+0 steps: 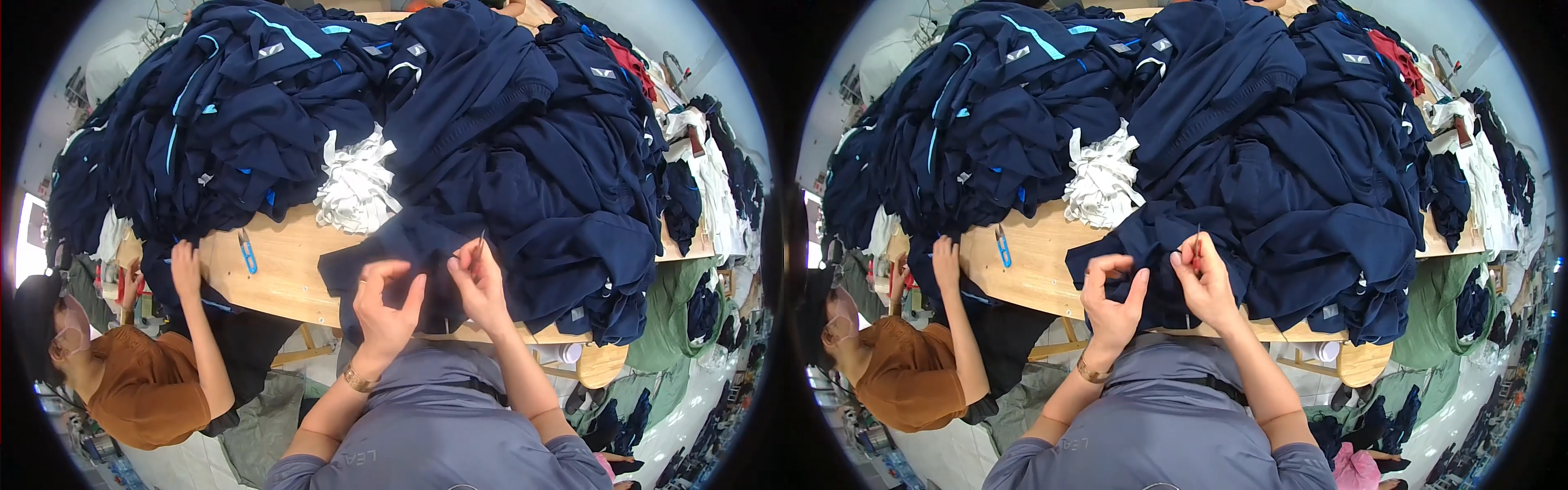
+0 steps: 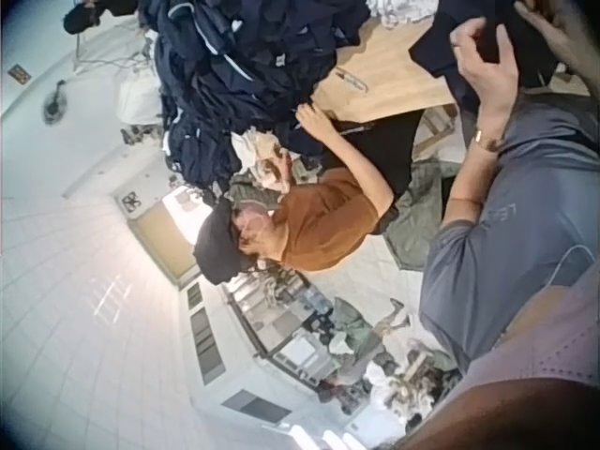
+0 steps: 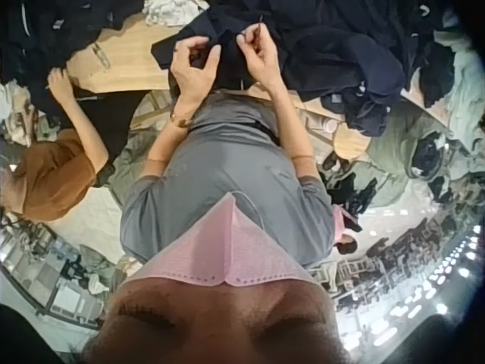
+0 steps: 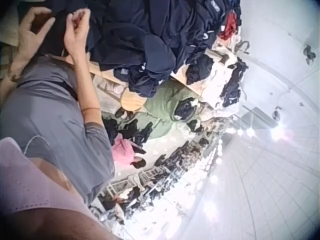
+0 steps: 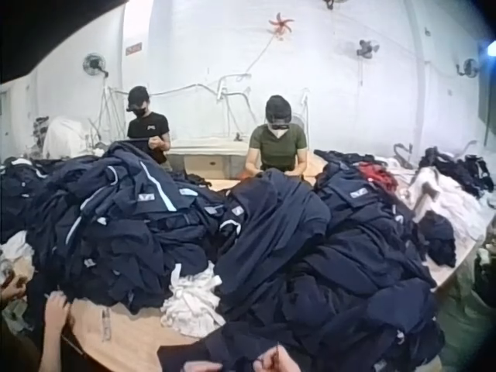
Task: Trimming loose threads from navy blue garments using small hand scissors.
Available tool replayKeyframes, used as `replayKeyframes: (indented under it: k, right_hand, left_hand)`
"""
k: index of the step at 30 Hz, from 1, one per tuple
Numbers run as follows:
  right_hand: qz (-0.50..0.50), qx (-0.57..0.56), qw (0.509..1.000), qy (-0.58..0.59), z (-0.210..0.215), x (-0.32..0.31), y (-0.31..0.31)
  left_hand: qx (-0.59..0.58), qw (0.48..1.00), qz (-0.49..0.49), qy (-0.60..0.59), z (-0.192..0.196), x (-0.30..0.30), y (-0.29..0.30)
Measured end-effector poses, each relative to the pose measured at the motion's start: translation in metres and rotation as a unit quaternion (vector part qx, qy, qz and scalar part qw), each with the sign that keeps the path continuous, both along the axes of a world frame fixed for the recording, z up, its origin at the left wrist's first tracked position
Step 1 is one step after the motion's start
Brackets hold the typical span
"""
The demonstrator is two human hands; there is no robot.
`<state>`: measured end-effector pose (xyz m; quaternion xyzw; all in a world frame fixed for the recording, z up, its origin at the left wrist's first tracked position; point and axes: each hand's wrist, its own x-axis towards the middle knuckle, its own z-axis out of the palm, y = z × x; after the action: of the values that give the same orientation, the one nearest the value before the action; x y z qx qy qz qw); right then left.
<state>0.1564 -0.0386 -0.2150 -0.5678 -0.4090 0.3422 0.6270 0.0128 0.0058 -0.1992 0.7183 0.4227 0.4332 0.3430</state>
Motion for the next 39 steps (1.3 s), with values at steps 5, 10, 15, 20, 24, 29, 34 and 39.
replayKeyframes:
  k: [5, 10, 15, 20, 24, 29, 34, 39]
  right_hand:
    - [0.069, 0.027, 0.990, 0.124, 0.010, 0.006, 0.003]
    - [0.098, 0.024, 0.983, 0.156, 0.014, 0.014, 0.001]
    - [0.089, -0.001, 0.987, 0.132, 0.008, 0.021, 0.003]
    - [0.010, -0.054, 0.997, -0.046, 0.010, 0.019, 0.004]
    - [-0.087, 0.035, 0.942, -0.323, 0.016, 0.026, 0.000]
    - [0.082, -0.072, 0.907, -0.406, 0.040, 0.030, -0.010]
    - [0.115, -0.053, 0.872, -0.472, 0.048, 0.033, -0.008]
    - [0.135, -0.067, 0.837, -0.526, 0.057, 0.031, -0.005]
  left_hand:
    - [-0.014, 0.993, -0.113, -0.026, 0.009, 0.003, 0.013]
    - [-0.042, 0.995, -0.085, 0.014, 0.005, 0.003, 0.012]
    - [-0.432, 0.804, -0.197, -0.358, -0.003, 0.002, 0.018]
    - [-0.455, 0.775, -0.170, -0.404, -0.006, 0.001, 0.020]
    - [-0.396, 0.824, -0.177, -0.364, -0.005, -0.003, 0.025]
    - [-0.373, 0.849, -0.181, -0.328, 0.002, -0.002, 0.028]
    - [-0.374, 0.856, -0.186, -0.306, 0.006, -0.001, 0.030]
    - [-0.353, 0.871, -0.200, -0.277, 0.002, -0.003, 0.031]
